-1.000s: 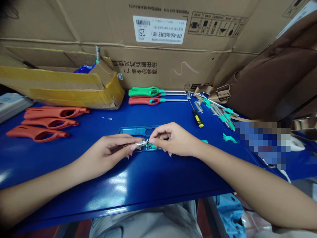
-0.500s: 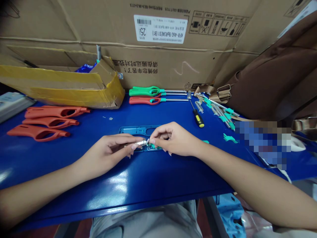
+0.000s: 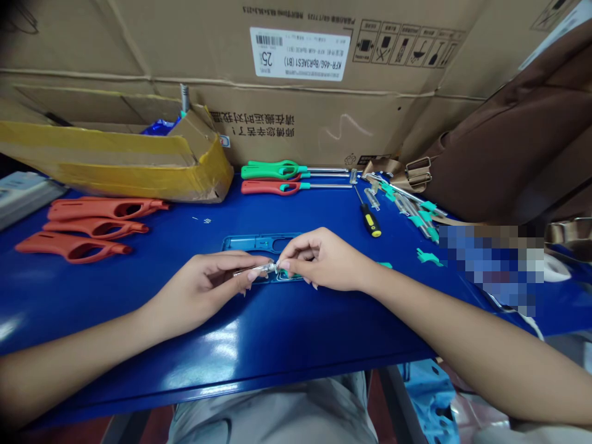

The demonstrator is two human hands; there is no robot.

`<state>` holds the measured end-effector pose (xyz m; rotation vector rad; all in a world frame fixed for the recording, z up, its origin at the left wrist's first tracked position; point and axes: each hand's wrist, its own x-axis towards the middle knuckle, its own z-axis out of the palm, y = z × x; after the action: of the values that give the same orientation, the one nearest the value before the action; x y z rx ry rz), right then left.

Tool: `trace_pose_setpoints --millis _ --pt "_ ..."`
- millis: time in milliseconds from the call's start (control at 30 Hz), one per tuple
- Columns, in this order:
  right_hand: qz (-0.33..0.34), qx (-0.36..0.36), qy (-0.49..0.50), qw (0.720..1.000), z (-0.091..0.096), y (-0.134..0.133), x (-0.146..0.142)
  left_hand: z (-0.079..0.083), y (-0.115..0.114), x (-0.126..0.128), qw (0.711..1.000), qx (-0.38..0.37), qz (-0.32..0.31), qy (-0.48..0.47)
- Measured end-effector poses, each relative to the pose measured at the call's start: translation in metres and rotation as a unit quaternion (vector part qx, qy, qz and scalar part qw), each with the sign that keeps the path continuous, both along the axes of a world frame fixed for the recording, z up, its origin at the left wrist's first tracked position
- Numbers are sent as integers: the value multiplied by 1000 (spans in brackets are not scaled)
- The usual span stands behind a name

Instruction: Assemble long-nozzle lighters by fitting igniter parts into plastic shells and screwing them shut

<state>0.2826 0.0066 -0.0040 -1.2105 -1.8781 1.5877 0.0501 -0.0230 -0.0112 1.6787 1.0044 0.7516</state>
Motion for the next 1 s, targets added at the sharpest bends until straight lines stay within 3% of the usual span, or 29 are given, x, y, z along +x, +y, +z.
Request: trace_pose_setpoints --millis 467,767,1000 --pt "10 14 0 1000 7 -1 3 1 1 0 998 -51 21 -25" --pt "-7 3 -25 1000 7 -2 1 2 -2 0 999 -13 24 -19" --pt "-5 101 -11 995 4 0 3 3 -1 -2 998 -25 46 -27"
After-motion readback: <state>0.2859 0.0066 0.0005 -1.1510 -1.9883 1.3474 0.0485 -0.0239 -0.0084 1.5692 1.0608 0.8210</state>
